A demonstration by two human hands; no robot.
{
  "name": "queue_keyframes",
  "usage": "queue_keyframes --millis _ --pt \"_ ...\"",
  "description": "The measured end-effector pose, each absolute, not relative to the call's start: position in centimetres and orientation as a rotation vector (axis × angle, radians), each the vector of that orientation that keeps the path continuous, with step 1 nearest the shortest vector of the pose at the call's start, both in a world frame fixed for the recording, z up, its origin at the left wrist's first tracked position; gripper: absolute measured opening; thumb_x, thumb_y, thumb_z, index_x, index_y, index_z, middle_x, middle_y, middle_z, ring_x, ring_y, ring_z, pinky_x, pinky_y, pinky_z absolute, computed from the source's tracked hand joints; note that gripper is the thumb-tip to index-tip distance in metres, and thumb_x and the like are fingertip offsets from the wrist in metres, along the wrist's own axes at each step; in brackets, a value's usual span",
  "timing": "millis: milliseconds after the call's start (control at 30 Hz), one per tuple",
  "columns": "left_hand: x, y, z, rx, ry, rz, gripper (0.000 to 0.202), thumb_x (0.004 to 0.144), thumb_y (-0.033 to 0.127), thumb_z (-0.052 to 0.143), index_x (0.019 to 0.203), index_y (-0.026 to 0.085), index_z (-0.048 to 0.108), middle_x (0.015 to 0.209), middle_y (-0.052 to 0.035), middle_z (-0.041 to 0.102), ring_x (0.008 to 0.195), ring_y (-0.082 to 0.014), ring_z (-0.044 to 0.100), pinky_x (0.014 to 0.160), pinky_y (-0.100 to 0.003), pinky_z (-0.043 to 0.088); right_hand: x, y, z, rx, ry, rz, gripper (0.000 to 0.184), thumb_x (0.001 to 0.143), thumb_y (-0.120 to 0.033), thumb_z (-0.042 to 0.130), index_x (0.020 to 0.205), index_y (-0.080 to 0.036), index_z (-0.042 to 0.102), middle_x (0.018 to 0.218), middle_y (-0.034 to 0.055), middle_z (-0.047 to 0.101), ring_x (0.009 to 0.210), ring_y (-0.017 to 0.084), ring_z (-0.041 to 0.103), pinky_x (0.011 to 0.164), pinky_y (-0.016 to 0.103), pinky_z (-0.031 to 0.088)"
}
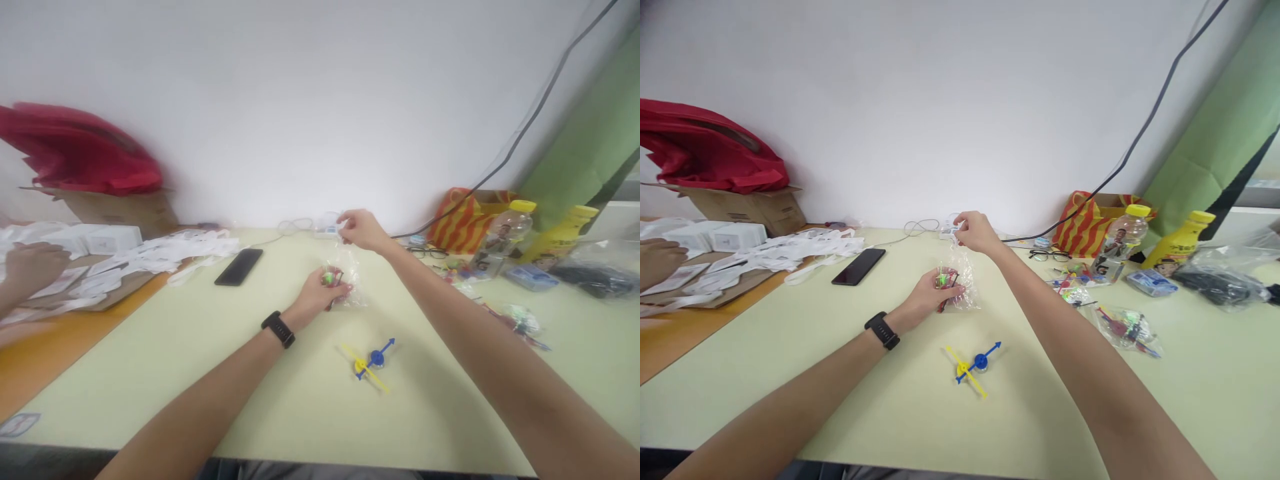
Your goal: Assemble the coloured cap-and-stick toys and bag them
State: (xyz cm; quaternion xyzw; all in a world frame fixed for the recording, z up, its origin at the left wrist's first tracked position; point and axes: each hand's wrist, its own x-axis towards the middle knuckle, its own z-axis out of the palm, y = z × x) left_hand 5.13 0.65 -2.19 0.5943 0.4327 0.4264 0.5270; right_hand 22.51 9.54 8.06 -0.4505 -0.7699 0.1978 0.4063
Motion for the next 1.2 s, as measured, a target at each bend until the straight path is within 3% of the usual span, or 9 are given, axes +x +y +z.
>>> queue_keyframes --millis 67,167,300,533,700,967,1067,1200 --pt "5.1 0.8 -2.4 1.397 1.049 1.035 0.056 0.074 0.047 0.09 0.115 0.02 0.063 0.086 -0.0041 0.068 0.072 -0.0175 0.071 0.039 -0.017 0.036 22.5 9.4 8.0 -1.143 -1.945 0.393 0.029 0.079 -0.006 0.064 0.105 -0.013 0.072 0.069 0.0023 0.074 0.061 0.017 0.069 0.059 0.025 0.051" --pt "5.2 0.8 -2.5 1.369 1.027 1.073 0.056 0.074 0.045 0.09 0.117 0.02 0.064 0.088 -0.0048 0.069 0.075 -0.0184 0.073 0.043 -0.017 0.04 22.4 9.5 8.1 -1.236 -2.047 0.208 0.026 0.081 -0.009 0.062 0.103 -0.014 0.075 0.078 0.0048 0.076 0.072 0.019 0.071 0.068 0.026 0.053" --pt "5.5 0.3 -2.0 1.339 0.965 1.107 0.055 0.072 0.037 0.092 0.116 0.018 0.065 0.092 -0.0037 0.07 0.08 -0.0172 0.072 0.066 -0.025 0.057 22.1 9.9 8.1 -1.415 -2.215 0.101 0.026 0.081 -0.008 0.063 0.1 -0.014 0.078 0.096 0.0106 0.077 0.088 0.022 0.07 0.079 0.029 0.053" --pt "5.5 -0.1 -1.3 1.389 0.96 1.1 0.055 0.072 0.037 0.092 0.117 0.017 0.067 0.093 -0.0036 0.071 0.083 -0.0177 0.071 0.07 -0.026 0.054 22.1 10.1 8.7 -1.53 -2.325 0.137 0.016 0.069 -0.008 0.074 0.08 -0.018 0.079 0.09 0.0085 0.077 0.081 0.022 0.068 0.073 0.029 0.049" --pt "5.5 0.1 -1.7 1.345 0.948 1.097 0.054 0.07 0.035 0.093 0.115 0.017 0.069 0.094 -0.0037 0.073 0.085 -0.0165 0.07 0.075 -0.026 0.054 23.3 9.5 10.0 -1.526 -2.252 0.111 0.012 0.082 -0.025 0.071 0.089 -0.021 0.079 0.095 0.0065 0.077 0.081 0.02 0.066 0.071 0.029 0.046" --pt "5.5 0.8 -0.7 1.061 0.871 1.248 0.061 0.068 0.029 0.096 0.12 0.017 0.066 0.103 -0.0075 0.075 0.083 -0.0167 0.074 0.068 -0.024 0.056 25.9 3.1 10.6 -1.195 -2.021 0.16 0.021 0.088 -0.029 0.062 0.075 -0.016 0.071 0.065 0.0012 0.065 0.062 0.014 0.055 0.059 0.027 0.038" --pt "5.5 0.9 -0.4 0.925 0.757 1.21 0.052 0.07 0.028 0.095 0.113 0.017 0.068 0.1 -0.0067 0.075 0.084 -0.0159 0.074 0.066 -0.022 0.056 27.1 -0.8 10.1 -1.031 -2.328 0.447 0.016 0.089 -0.026 0.061 0.081 -0.017 0.072 0.069 -0.0004 0.066 0.061 0.013 0.053 0.057 0.024 0.039" --pt "5.5 0.5 -0.9 0.997 0.842 1.023 0.044 0.073 0.033 0.093 0.106 0.017 0.068 0.099 -0.0094 0.075 0.082 -0.018 0.074 0.044 -0.018 0.041 27.9 -4.8 7.8 -0.893 -2.703 0.86 0.015 0.086 -0.023 0.069 0.098 -0.018 0.076 0.088 0.0032 0.073 0.075 0.015 0.063 0.067 0.024 0.047"
